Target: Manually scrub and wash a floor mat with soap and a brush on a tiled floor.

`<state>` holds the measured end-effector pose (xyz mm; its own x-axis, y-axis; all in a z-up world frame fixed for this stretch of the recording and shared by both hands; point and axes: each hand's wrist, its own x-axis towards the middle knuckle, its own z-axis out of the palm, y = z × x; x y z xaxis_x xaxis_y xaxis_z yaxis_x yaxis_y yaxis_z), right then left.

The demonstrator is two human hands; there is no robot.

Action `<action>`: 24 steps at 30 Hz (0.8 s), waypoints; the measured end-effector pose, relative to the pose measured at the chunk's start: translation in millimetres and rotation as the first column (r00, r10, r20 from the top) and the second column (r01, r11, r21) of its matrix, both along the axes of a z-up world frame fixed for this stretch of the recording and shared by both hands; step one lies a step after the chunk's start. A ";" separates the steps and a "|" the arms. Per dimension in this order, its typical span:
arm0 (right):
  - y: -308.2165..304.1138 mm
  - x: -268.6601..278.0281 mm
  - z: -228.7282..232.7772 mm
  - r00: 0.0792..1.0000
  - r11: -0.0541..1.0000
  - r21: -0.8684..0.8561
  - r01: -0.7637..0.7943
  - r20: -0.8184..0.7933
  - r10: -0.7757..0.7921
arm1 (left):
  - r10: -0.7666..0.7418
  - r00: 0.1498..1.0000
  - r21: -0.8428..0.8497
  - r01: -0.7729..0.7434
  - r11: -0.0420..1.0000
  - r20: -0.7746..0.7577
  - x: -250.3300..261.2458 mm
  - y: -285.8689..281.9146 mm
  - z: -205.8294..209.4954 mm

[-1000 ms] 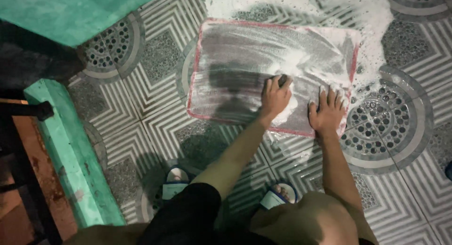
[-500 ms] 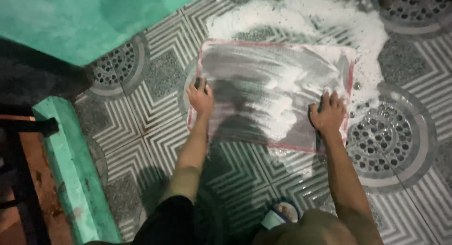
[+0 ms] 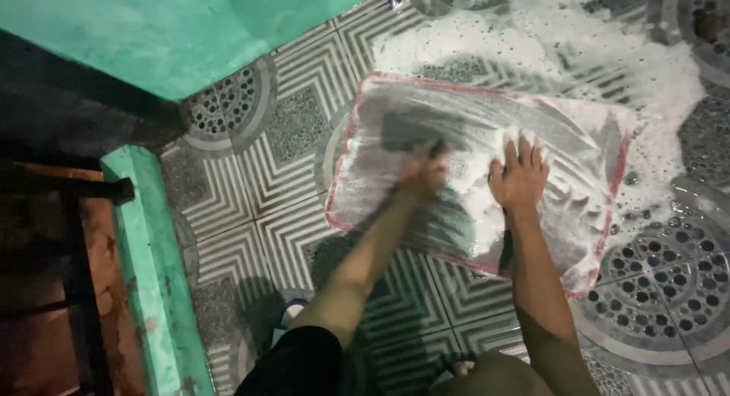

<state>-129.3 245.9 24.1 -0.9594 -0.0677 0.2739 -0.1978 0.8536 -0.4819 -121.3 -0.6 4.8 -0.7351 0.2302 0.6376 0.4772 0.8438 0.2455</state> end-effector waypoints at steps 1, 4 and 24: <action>0.1 0.5 1.3 1.000 1.000 -0.007 0.008 -0.007 -0.008 | 0.081 0.986 -0.112 -0.065 0.992 0.145 -6.9 -29.9 -4.1; 2.2 2.3 4.0 1.000 1.000 -0.015 0.014 -0.012 -0.014 | 0.383 0.791 0.003 -0.437 0.899 0.478 0.3 -72.4 94.7; 19.3 13.4 0.0 1.000 1.000 0.021 0.014 -0.021 -0.013 | -0.062 0.996 0.073 0.057 0.996 0.065 -22.9 85.7 30.1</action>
<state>-115.9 265.2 24.1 -0.9544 -0.0609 0.2923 -0.1959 0.8663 -0.4594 -144.2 85.1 34.9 -0.7631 0.2312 0.6035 0.5067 0.7937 0.3367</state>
